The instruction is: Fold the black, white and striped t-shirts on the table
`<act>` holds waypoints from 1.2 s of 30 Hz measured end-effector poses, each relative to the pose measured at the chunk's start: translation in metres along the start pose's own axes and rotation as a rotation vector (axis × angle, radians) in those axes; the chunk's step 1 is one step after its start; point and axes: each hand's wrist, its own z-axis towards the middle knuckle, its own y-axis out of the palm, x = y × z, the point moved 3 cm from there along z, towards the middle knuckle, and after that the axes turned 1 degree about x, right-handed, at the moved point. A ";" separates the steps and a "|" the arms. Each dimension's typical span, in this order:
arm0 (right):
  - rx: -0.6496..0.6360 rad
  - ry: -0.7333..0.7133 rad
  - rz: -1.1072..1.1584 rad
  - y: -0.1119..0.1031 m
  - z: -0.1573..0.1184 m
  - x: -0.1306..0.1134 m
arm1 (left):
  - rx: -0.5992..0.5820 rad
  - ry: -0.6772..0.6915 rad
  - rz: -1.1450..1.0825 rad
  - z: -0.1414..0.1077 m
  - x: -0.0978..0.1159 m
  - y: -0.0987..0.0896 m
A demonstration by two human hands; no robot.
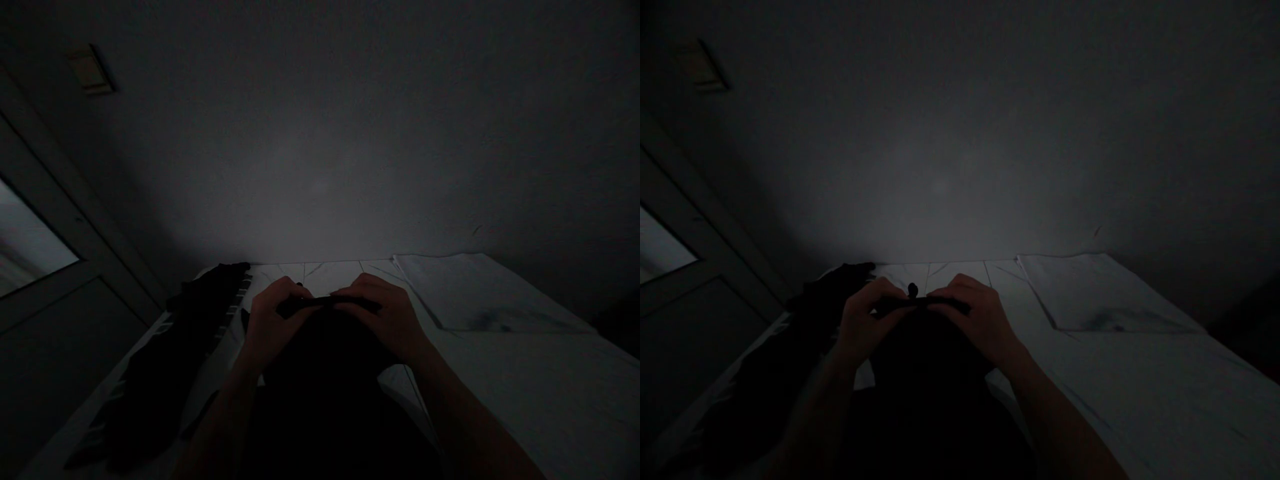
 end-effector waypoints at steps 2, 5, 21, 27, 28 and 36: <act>-0.010 0.001 0.015 -0.001 0.000 -0.001 | 0.005 -0.033 -0.001 -0.001 -0.001 0.000; -0.004 -0.012 0.049 0.000 -0.001 -0.001 | -0.004 -0.033 0.001 -0.001 -0.002 0.000; -0.035 -0.054 0.024 0.002 0.001 -0.002 | -0.066 0.017 -0.017 0.001 0.000 0.002; -0.082 -0.056 -0.095 -0.019 0.002 0.000 | -0.053 0.029 0.002 0.000 -0.001 0.000; -0.096 -0.052 -0.129 -0.025 0.001 0.001 | -0.061 0.025 0.008 0.000 -0.001 0.000; -0.162 0.027 -0.197 -0.052 -0.005 -0.004 | -0.262 -0.117 -0.044 0.001 -0.010 -0.002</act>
